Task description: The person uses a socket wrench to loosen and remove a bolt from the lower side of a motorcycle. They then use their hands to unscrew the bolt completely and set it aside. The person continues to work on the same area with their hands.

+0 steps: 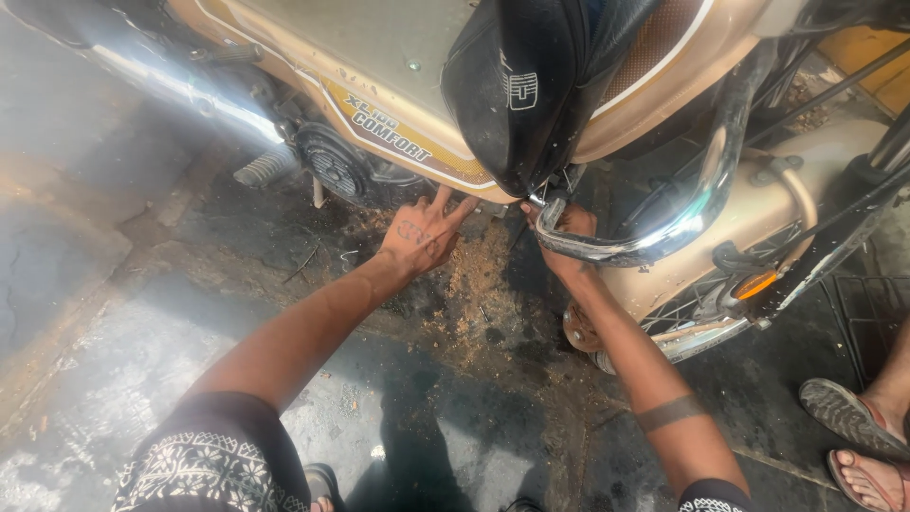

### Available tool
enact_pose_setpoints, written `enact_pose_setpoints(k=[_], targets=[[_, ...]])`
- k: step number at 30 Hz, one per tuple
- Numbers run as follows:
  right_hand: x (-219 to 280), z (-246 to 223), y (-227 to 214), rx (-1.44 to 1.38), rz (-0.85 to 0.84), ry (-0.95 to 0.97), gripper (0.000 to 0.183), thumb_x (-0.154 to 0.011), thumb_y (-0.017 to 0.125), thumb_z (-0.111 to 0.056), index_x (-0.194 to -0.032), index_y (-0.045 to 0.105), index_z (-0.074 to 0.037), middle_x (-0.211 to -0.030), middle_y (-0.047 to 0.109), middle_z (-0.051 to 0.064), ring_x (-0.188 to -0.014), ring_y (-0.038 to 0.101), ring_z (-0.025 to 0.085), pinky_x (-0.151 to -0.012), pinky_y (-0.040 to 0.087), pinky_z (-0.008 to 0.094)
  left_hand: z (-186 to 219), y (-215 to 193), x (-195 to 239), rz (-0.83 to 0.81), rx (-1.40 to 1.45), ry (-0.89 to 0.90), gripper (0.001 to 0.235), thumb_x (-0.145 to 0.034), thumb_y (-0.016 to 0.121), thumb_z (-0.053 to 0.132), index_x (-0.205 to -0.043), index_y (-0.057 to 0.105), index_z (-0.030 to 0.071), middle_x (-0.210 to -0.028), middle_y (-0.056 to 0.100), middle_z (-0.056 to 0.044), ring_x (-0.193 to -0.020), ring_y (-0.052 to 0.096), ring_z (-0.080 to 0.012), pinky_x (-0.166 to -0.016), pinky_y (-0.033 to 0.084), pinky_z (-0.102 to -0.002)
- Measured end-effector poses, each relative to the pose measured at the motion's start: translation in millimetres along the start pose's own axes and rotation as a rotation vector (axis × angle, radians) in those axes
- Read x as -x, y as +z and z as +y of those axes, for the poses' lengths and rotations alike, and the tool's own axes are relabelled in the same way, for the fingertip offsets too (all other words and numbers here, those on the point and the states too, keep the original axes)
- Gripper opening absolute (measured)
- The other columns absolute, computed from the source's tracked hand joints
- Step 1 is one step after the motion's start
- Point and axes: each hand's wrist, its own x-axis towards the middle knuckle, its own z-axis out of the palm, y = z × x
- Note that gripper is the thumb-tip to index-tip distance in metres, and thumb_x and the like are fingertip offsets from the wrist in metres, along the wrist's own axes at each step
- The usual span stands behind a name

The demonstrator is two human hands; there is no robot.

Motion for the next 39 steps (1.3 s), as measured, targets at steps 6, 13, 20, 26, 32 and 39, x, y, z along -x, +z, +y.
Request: enact_pose_setpoints(k=[6,13,20,26,32,39], targets=[[7,-37,13,-0.456,-0.056,0.305,0.022,-0.097,0.07,-0.018,-0.102,0.071,0.004,-0.077,0.074,0.009,-0.054,0.062,0.01,-0.046,0.053,0.024,2,1,-1,-0.004,0.052,-0.015,0.075,-0.097,0.061,0.026,-0.161,0.023,0.025,-0.15,0.03,-0.029,-0.103,0.068,-0.0424,-0.071,0.061,-0.043],[-9,-60,9,-0.601,-0.037,0.504,0.017,-0.098,0.068,-0.012,-0.098,0.07,0.004,-0.079,0.073,0.011,-0.054,0.061,0.01,-0.046,0.052,0.024,2,-5,-2,0.004,0.095,-0.04,0.077,-0.093,0.064,0.025,-0.159,0.024,0.024,-0.145,0.032,-0.028,-0.099,0.068,-0.0424,-0.068,0.062,-0.043],[-18,-55,12,-0.772,-0.038,0.682,0.015,-0.094,0.073,-0.012,-0.091,0.068,0.001,-0.075,0.073,0.012,-0.05,0.059,0.01,-0.043,0.048,0.023,4,2,-4,0.004,0.153,-0.055,0.074,-0.094,0.064,0.027,-0.158,0.027,0.024,-0.141,0.036,-0.026,-0.1,0.068,-0.0422,-0.074,0.062,-0.044],[-9,-38,19,-0.552,-0.067,0.316,0.017,-0.093,0.074,-0.012,-0.1,0.069,0.004,-0.082,0.074,0.011,-0.056,0.062,0.01,-0.047,0.052,0.025,1,11,-4,0.016,0.1,-0.034,0.071,-0.097,0.062,0.03,-0.159,0.026,0.026,-0.144,0.032,-0.027,-0.101,0.068,-0.0428,-0.074,0.061,-0.045],[-5,-7,16,0.071,0.014,-0.214,0.027,-0.098,0.078,-0.013,-0.112,0.071,0.009,-0.076,0.073,0.017,-0.062,0.068,0.017,-0.055,0.054,0.034,1,4,-2,0.003,0.046,-0.016,0.075,-0.097,0.061,0.027,-0.162,0.022,0.024,-0.149,0.029,-0.029,-0.104,0.067,-0.0439,-0.074,0.061,-0.045],[2,-4,11,-0.155,-0.028,0.121,0.023,-0.096,0.08,-0.019,-0.095,0.077,0.004,-0.076,0.076,0.012,-0.065,0.071,0.012,-0.058,0.058,0.027,-1,0,0,-0.002,0.088,-0.011,0.077,-0.095,0.064,0.031,-0.16,0.023,0.025,-0.147,0.031,-0.023,-0.109,0.065,-0.0411,-0.082,0.059,-0.044]])
